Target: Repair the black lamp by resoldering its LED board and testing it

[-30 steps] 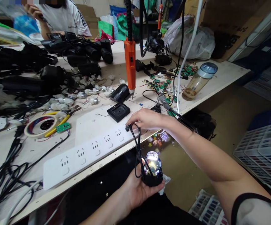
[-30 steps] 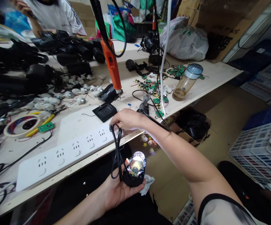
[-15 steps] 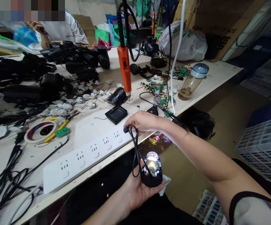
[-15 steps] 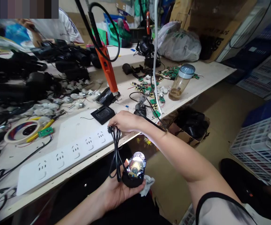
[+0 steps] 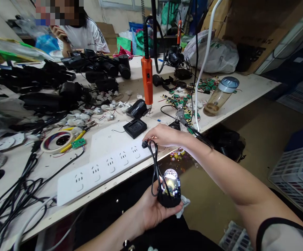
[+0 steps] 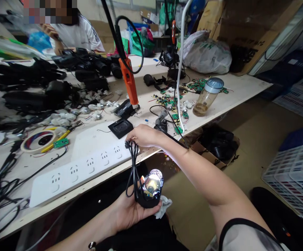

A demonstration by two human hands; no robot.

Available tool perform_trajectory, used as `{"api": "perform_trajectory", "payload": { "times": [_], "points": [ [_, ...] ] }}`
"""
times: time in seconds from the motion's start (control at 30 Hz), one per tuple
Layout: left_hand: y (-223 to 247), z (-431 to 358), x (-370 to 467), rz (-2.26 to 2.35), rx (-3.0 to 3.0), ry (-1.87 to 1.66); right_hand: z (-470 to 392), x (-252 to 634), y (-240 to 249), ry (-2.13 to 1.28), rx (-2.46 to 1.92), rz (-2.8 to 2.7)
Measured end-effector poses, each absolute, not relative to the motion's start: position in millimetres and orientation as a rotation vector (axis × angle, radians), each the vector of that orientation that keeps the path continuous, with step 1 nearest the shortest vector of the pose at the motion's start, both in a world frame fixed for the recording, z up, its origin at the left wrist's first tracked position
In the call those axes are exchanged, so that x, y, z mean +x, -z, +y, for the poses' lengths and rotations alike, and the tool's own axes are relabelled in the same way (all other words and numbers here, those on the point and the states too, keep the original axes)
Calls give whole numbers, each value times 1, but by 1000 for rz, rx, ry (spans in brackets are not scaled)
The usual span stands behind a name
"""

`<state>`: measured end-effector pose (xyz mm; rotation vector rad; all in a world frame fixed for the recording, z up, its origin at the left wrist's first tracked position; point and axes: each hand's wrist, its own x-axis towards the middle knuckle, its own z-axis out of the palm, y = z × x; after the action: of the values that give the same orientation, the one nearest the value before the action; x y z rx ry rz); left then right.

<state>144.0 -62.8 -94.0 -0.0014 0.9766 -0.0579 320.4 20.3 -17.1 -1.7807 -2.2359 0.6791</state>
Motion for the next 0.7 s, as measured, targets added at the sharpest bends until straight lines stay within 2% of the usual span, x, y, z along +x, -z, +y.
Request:
{"api": "perform_trajectory", "payload": {
  "times": [0.37, 0.7],
  "points": [
    [106, -70, 140, 921, -66, 49, 14, 320, 28, -659, -1710, -2177],
    [104, -64, 136, 883, 3, 120, 17, 318, 35, -502, -1687, -2234]
  ]
}}
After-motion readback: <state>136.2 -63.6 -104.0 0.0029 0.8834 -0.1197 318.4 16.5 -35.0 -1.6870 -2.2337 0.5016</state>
